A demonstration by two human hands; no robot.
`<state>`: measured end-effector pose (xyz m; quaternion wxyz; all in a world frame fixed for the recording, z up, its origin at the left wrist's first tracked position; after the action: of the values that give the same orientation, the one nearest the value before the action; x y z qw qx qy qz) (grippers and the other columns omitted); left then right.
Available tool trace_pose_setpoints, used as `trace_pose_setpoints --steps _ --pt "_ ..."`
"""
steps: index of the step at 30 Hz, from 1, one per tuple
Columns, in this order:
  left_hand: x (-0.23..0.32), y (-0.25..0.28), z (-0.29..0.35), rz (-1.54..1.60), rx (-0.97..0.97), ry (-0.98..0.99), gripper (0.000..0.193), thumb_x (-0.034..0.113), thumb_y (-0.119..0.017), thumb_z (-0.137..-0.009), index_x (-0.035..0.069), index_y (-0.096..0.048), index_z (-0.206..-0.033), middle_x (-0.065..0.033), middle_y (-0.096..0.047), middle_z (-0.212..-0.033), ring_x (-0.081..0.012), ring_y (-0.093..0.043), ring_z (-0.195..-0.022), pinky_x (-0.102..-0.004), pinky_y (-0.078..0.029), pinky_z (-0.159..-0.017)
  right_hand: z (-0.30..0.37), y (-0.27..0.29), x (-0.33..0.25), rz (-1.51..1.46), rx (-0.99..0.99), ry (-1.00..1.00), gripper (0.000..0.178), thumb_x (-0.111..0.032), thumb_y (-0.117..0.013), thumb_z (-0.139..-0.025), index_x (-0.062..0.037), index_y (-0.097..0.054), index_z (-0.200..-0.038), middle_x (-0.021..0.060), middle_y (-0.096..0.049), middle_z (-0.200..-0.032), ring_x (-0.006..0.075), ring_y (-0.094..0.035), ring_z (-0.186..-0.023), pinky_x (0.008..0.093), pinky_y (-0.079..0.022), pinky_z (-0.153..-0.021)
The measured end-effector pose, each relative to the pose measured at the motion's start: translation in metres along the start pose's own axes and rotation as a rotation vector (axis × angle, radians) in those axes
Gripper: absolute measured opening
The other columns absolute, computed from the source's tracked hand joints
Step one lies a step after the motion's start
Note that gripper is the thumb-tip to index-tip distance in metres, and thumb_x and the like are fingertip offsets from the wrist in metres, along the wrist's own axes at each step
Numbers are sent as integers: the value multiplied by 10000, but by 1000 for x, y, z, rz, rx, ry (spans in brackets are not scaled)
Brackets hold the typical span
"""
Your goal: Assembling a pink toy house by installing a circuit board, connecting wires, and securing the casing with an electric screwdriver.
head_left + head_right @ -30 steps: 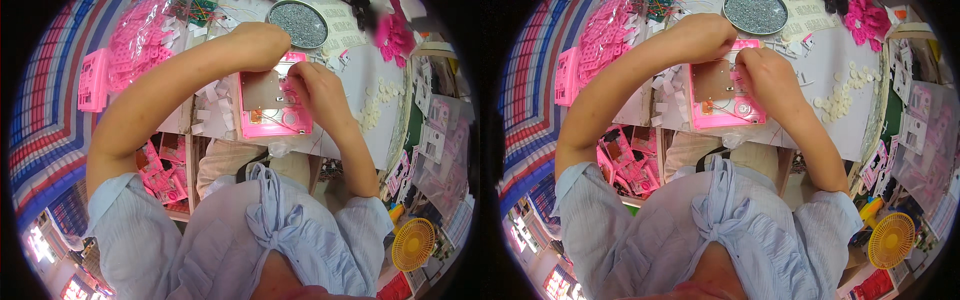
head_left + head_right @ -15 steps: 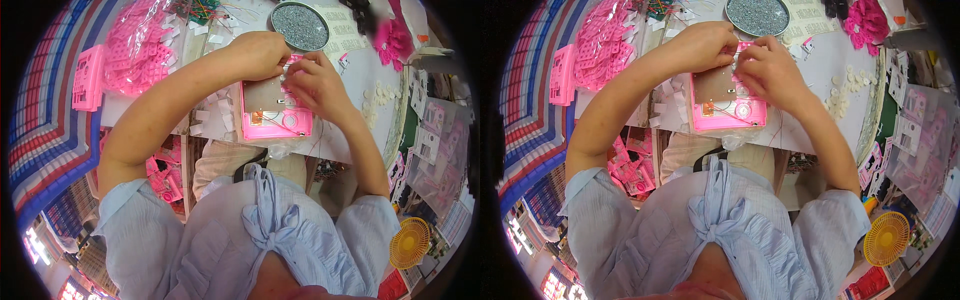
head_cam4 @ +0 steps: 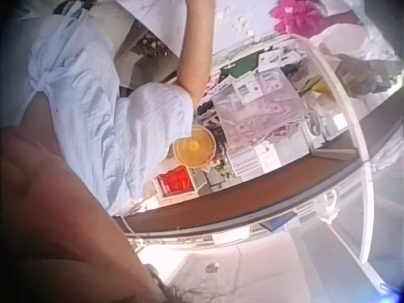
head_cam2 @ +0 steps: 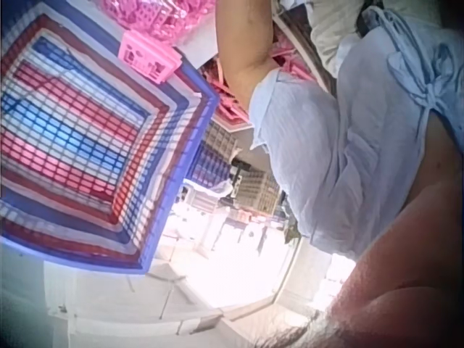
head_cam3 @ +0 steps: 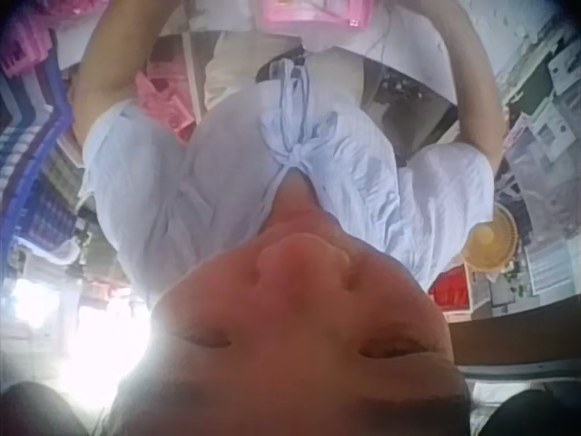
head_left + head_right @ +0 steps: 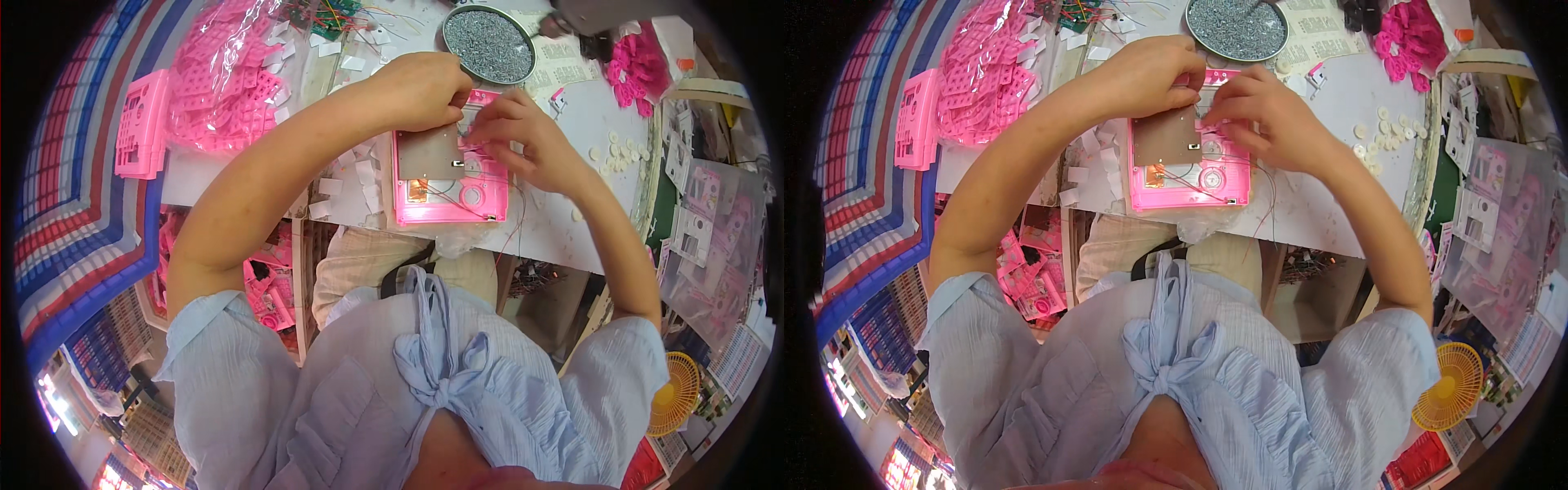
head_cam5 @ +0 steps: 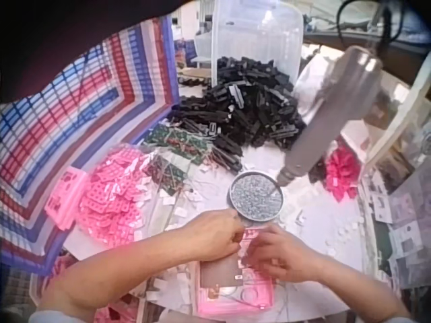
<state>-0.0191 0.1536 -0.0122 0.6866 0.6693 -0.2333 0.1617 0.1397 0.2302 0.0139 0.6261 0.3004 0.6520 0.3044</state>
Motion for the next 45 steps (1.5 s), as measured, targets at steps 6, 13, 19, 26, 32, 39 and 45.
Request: trace_pose_setpoints --steps 6,13,19,26,32,39,45 --pt "-1 -4 16 108 171 -79 159 173 -668 -857 47 -672 -953 -116 -623 -948 -313 -632 -918 -411 -506 -789 8 -18 -20 226 150 -24 306 -82 -715 -814 -75 -712 -1120 77 -629 -1131 320 -545 -1106 431 -482 -947" --pt "-4 -3 17 185 294 -113 153 157 -662 -878 41 -668 -978 -112 -631 -903 -295 -634 -848 -394 -509 -746 6 -10 -21 397 110 175 354 -104 -728 -814 -96 -715 -1168 80 -629 -1122 328 -560 -1080 428 -514 -911" --pt "-6 16 40 186 517 -23 149 139 -676 -879 45 -682 -995 -86 -649 -904 -235 -607 -748 -348 -497 -682 5 -12 -13 258 94 91 364 -102 -736 -795 -83 -712 -1158 93 -633 -1116 334 -569 -1068 421 -514 -889" --pt "-32 32 76 113 660 343 198 200 -720 -862 23 -711 -953 -93 -683 -860 -221 -626 -756 -335 -488 -674 1 -23 -16 240 149 -114 371 -79 -720 -778 -70 -664 -1145 108 -610 -1085 337 -548 -1051 427 -487 -900" --pt "-31 6 60 -63 438 431 225 234 -730 -845 22 -727 -919 -119 -694 -860 -287 -646 -787 -381 -504 -725 -17 -3 -23 238 43 -149 285 -69 -696 -782 -54 -666 -1065 111 -617 -1094 342 -531 -1086 420 -449 -944" --pt "-6 16 67 -104 636 33 106 98 -727 -831 52 -704 -924 -78 -666 -919 -296 -642 -787 -400 -516 -743 -36 2 -11 12 387 -82 147 -68 -642 -891 -18 -703 -1015 87 -680 -972 240 -614 -899 338 -498 -815" --pt "5 15 60 -105 562 -93 147 41 -738 -812 72 -709 -953 -61 -652 -955 -256 -661 -840 -338 -537 -711 -60 -8 15 -525 297 -328 218 -61 -586 -945 7 -699 -1118 10 -704 -913 68 -607 -711 238 -501 -644"
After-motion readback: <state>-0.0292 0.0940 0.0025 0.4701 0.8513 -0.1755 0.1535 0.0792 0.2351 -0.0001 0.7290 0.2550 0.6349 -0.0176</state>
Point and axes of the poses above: each hand's wrist, its own z-axis away from the middle knuckle, its own y-axis out of the back of the hand, x = y × z, the point moved 4 cm from there along -z, towards the middle knuckle
